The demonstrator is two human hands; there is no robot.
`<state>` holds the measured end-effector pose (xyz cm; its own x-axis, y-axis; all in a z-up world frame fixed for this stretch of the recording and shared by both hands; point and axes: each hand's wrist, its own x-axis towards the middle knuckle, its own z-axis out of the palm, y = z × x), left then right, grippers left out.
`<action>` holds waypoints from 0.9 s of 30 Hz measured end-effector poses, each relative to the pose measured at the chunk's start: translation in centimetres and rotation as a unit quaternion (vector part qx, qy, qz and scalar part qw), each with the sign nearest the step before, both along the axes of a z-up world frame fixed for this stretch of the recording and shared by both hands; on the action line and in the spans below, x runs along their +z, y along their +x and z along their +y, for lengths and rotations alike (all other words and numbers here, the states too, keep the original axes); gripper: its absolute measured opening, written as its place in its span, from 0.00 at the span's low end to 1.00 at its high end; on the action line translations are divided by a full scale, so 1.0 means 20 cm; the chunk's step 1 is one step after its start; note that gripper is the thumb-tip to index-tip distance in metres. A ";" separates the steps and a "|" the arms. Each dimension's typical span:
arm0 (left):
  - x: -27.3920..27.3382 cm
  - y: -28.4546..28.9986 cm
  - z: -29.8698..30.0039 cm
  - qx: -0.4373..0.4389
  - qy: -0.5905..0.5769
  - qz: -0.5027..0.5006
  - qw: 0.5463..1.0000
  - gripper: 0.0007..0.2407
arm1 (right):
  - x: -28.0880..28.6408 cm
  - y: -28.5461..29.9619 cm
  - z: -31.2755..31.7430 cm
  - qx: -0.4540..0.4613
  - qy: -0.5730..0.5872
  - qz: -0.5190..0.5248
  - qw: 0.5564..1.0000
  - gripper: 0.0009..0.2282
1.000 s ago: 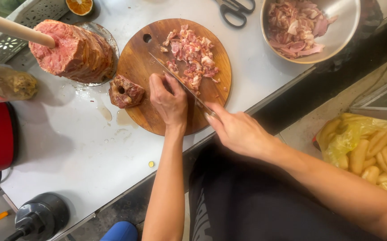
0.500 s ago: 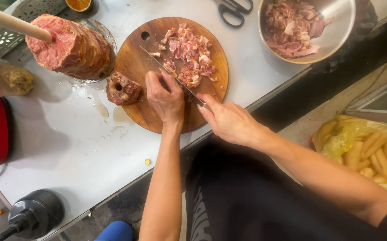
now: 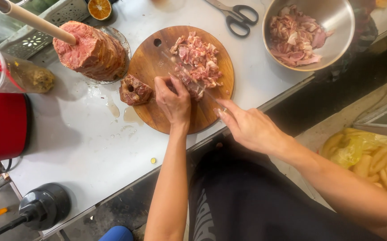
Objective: The person is slicing cooked kebab meat from a rotisserie and chopping it on a wooden board.
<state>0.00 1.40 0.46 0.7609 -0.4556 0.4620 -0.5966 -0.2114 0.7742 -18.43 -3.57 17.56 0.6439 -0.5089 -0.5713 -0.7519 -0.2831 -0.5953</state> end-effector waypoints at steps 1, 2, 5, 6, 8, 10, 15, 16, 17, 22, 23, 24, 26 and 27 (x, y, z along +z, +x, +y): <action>0.01 0.00 0.00 0.003 0.001 0.008 1.000 0.05 | 0.00 -0.01 0.02 0.015 0.007 0.010 1.000 0.20; 0.01 0.00 0.00 0.003 0.001 0.007 1.000 0.05 | -0.02 0.00 0.02 0.014 0.007 0.010 1.000 0.20; 0.02 -0.01 -0.01 0.007 0.006 0.005 1.000 0.06 | -0.11 0.04 0.00 0.044 -0.003 0.062 0.997 0.20; 0.02 -0.01 -0.01 0.007 0.005 0.003 1.000 0.06 | -0.14 0.07 -0.01 0.045 -0.016 0.032 0.998 0.20; 0.04 -0.01 0.00 0.006 0.002 -0.001 1.000 0.06 | -0.15 0.09 -0.03 0.046 -0.031 0.000 0.998 0.19; 0.06 -0.01 0.01 0.010 0.004 -0.009 1.000 0.06 | -0.11 0.09 -0.06 0.028 -0.012 -0.015 0.999 0.21; 0.02 -0.02 -0.01 0.010 0.001 0.001 1.000 0.06 | -0.11 0.05 -0.04 -0.014 -0.031 -0.037 0.999 0.21; 0.03 -0.01 0.00 0.007 0.002 -0.003 1.000 0.06 | -0.10 0.06 -0.04 -0.035 -0.030 -0.051 0.998 0.21; 0.03 -0.01 0.01 0.009 0.002 -0.004 1.000 0.06 | -0.07 0.05 -0.02 -0.033 -0.029 -0.053 0.998 0.21; 0.05 -0.02 0.01 0.004 0.003 0.010 1.000 0.06 | -0.01 -0.06 0.07 -0.029 0.000 0.025 0.999 0.21; 0.02 -0.01 0.00 0.005 0.003 0.012 1.000 0.06 | -0.01 -0.07 0.08 -0.028 0.000 0.027 0.999 0.21; 0.00 -0.01 0.00 0.009 0.000 0.013 1.000 0.06 | -0.01 -0.07 0.09 -0.017 0.008 0.043 0.999 0.21; -0.03 0.00 -0.01 0.013 -0.003 0.013 1.000 0.06 | -0.02 -0.07 0.11 -0.007 0.016 0.058 0.998 0.21; -0.03 0.00 -0.01 0.011 -0.006 0.013 1.000 0.06 | -0.03 -0.08 0.11 0.005 0.010 0.082 0.997 0.21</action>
